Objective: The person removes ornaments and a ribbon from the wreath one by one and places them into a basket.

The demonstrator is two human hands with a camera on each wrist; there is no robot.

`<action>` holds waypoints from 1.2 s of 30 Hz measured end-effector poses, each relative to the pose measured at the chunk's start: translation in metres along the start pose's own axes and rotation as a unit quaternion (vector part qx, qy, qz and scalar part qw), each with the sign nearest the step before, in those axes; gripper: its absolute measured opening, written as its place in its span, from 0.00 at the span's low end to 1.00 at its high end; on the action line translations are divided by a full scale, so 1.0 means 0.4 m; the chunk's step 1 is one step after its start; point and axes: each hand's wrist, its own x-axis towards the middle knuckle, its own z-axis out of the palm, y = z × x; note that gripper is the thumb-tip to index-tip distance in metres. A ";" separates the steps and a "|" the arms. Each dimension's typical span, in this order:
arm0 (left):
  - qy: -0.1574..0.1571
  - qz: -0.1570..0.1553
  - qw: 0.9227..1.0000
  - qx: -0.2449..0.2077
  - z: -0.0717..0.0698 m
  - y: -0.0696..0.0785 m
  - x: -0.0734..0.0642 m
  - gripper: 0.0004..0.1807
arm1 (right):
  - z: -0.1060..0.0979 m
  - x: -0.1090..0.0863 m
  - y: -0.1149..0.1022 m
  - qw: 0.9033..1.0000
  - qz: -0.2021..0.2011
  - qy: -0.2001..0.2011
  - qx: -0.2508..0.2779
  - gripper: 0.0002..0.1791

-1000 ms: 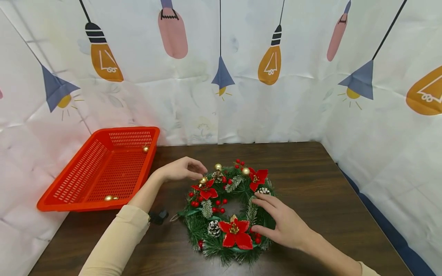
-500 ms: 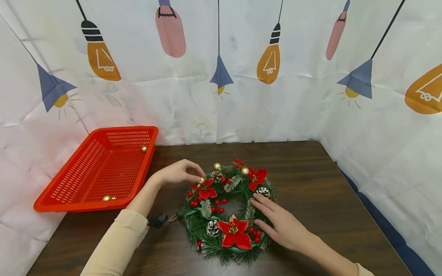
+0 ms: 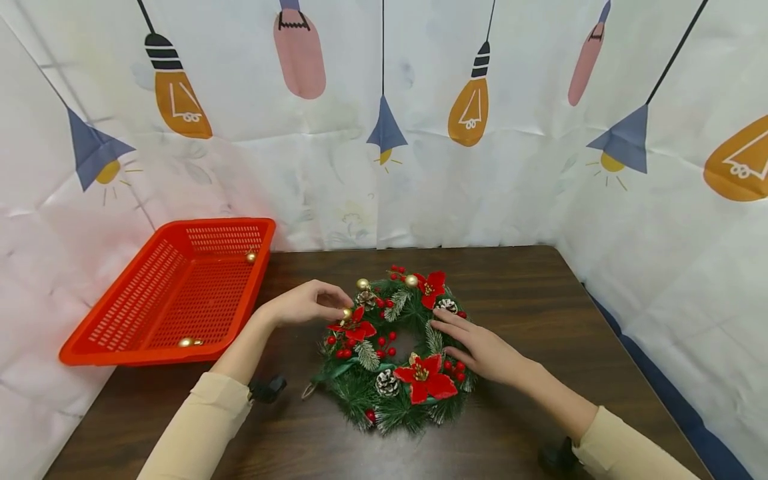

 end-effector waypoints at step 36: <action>0.135 0.038 0.988 -0.059 0.036 -0.016 -0.082 0.13 | 0.024 -0.014 -0.136 0.994 -0.010 0.089 -0.061 0.32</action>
